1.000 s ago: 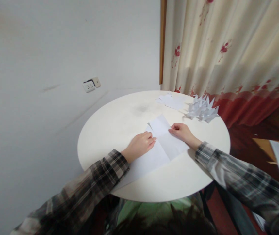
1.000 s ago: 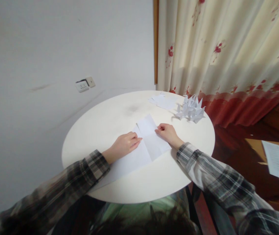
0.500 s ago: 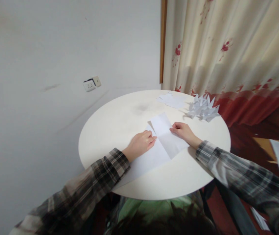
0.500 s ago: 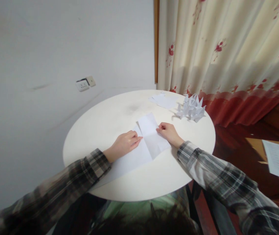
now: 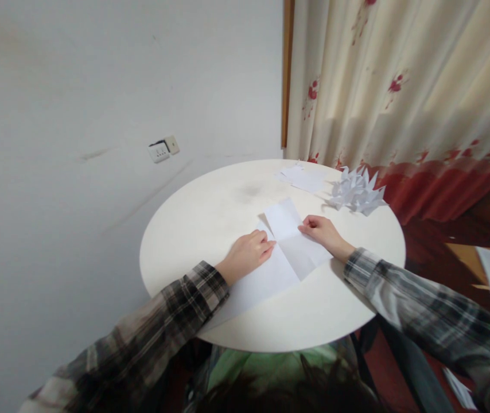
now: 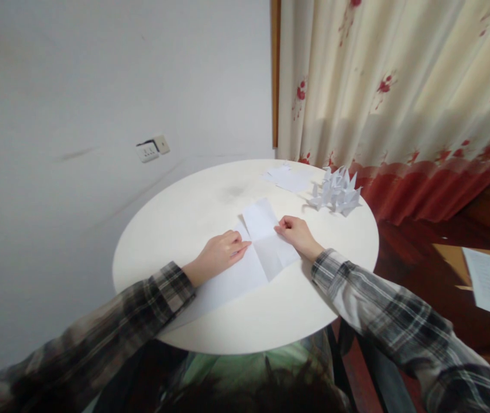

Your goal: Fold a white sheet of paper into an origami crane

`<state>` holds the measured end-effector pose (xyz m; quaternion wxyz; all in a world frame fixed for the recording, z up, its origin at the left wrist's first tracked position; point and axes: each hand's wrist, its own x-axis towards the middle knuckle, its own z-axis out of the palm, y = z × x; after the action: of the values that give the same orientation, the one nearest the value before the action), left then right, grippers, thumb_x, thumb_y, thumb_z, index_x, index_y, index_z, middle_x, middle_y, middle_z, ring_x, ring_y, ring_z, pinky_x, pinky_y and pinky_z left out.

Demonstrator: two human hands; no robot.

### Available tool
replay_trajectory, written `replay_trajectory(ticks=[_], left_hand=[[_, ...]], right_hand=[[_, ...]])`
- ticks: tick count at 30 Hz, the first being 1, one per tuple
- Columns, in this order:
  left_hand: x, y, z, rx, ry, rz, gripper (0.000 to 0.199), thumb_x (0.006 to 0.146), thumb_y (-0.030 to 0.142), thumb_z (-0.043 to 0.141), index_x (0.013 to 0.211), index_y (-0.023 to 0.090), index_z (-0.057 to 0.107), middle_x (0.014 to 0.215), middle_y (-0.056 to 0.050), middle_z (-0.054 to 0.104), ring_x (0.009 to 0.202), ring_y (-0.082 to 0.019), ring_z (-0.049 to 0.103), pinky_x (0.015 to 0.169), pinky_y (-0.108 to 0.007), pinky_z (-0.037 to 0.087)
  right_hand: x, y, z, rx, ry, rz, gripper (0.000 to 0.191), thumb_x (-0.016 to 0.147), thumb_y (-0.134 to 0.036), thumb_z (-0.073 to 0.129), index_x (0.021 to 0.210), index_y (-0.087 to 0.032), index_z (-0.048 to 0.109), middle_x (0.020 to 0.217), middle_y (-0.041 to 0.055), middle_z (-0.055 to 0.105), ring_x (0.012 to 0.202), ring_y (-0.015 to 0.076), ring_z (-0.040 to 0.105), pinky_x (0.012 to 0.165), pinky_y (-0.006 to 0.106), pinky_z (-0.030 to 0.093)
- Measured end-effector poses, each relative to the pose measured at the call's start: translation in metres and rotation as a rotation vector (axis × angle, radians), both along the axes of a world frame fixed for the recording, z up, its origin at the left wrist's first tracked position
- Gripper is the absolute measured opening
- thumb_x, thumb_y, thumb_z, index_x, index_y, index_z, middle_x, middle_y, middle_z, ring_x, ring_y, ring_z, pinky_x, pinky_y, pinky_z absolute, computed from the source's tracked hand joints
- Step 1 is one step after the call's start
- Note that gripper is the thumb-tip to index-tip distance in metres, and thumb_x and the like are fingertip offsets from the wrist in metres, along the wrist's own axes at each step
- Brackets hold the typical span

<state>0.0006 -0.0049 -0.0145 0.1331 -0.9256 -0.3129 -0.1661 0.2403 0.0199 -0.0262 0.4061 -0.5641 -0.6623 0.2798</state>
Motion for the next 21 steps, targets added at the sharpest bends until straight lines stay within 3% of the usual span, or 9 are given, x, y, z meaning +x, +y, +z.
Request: replay_trajectory(ticks=[8, 17, 21], left_hand=[[0.002, -0.001, 0.006, -0.02, 0.028, -0.007, 0.021, 0.089, 0.023, 0.045, 0.101, 0.02, 0.062, 0.083, -0.003, 0.056, 0.079, -0.015, 0.053, 0.065, -0.025, 0.044], [0.005, -0.003, 0.008, 0.006, 0.029, -0.012, 0.021, 0.09, 0.023, 0.044, 0.096, 0.018, 0.064, 0.08, -0.004, 0.057, 0.076, -0.015, 0.053, 0.064, -0.025, 0.044], [0.005, -0.003, 0.008, 0.02, 0.041, -0.025, 0.021, 0.09, 0.023, 0.044, 0.095, 0.018, 0.064, 0.08, -0.004, 0.057, 0.076, -0.015, 0.053, 0.063, -0.025, 0.043]], right_hand=[[0.0, 0.006, 0.004, -0.055, -0.101, 0.029, 0.027, 0.067, -0.045, 0.057, 0.069, -0.018, 0.058, 0.061, -0.0009, 0.055, 0.055, 0.0113, 0.046, 0.05, 0.022, 0.029], [0.001, -0.001, 0.014, -0.108, 0.07, 0.108, 0.025, 0.063, -0.04, 0.059, 0.059, -0.018, 0.047, 0.054, -0.0038, 0.045, 0.05, 0.0096, 0.042, 0.047, 0.021, 0.028], [-0.003, 0.001, 0.017, -0.125, -0.072, 0.063, 0.025, 0.064, -0.041, 0.06, 0.062, -0.017, 0.052, 0.058, -0.0018, 0.052, 0.052, 0.0102, 0.044, 0.048, 0.022, 0.027]])
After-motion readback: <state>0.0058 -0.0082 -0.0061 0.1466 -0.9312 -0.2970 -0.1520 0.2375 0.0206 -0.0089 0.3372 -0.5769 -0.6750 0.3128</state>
